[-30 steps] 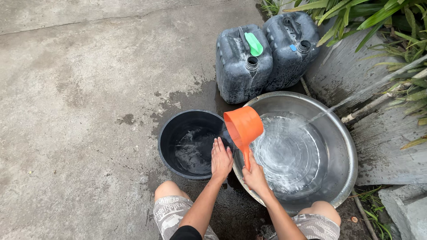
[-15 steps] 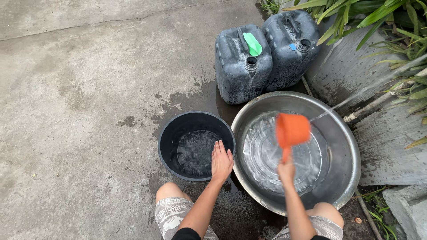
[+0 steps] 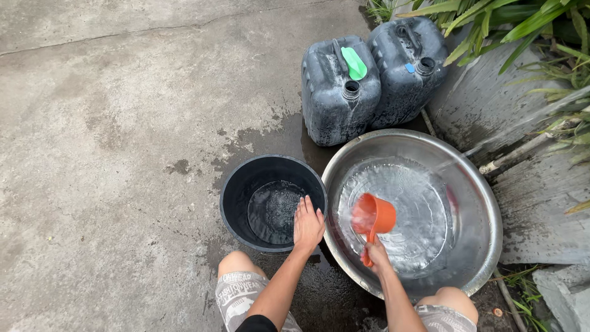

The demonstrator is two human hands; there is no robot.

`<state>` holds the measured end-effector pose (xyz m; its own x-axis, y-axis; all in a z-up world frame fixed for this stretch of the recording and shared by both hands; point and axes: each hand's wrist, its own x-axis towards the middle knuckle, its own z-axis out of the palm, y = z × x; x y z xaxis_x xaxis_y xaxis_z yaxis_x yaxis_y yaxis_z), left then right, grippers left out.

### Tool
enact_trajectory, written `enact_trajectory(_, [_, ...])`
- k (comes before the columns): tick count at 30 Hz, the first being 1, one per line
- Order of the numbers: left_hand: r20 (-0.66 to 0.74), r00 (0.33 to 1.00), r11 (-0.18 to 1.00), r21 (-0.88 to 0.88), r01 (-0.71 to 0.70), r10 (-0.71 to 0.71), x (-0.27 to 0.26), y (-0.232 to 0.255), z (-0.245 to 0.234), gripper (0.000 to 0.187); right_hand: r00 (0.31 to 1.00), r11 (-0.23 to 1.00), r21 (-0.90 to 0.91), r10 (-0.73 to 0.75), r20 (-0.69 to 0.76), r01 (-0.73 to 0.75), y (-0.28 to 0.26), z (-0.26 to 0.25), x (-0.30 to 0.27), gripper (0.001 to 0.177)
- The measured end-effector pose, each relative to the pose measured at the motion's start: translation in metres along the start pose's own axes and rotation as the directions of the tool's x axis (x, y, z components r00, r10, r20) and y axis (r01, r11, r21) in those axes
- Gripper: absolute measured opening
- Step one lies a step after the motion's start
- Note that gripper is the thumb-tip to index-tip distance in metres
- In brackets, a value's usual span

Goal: The person scoops water from a basin into a bucket using a plastic dipper, then carries the bucket through a garden to water several potted plants and a large leafy plant by hand with the dipper.

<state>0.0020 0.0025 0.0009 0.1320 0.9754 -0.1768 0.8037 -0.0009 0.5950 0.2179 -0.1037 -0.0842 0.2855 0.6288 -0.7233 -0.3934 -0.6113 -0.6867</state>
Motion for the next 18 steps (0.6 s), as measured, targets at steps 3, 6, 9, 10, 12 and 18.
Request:
enact_trajectory(3, [-0.017,0.999,0.999,0.019,-0.027,0.027,0.003,-0.004,0.002,0.065,0.917,0.782,0.575,-0.011,0.398,-0.240,-0.011,-0.015,-0.001,0.017])
enact_trajectory(6, [-0.044,0.998,0.999,0.020,-0.037,0.038,0.002,-0.006,0.006,0.065,0.887,0.787,0.563,-0.043,0.460,-0.253,-0.001,-0.009,-0.017,0.017])
enact_trajectory(9, [-0.039,0.998,0.999,0.005,-0.042,0.042,0.001,-0.008,0.006,0.066,0.885,0.794,0.587,-0.149,0.441,-0.159,-0.010,0.000,-0.033,0.024])
enact_trajectory(10, [-0.034,0.998,0.999,0.006,-0.044,0.045,0.002,-0.007,0.006,0.066,0.887,0.792,0.590,-0.149,0.437,-0.157,-0.018,0.003,-0.039,0.024])
enact_trajectory(12, [-0.047,0.998,0.999,0.010,-0.044,0.044,0.001,-0.006,0.005,0.066,0.892,0.899,0.438,-0.193,0.408,-0.006,-0.037,0.011,-0.056,0.053])
enact_trajectory(18, [-0.075,0.996,0.999,-0.028,-0.041,0.039,-0.002,0.000,-0.004,0.068,0.949,0.977,-0.062,-0.180,0.258,0.202,-0.089,0.057,-0.116,0.080])
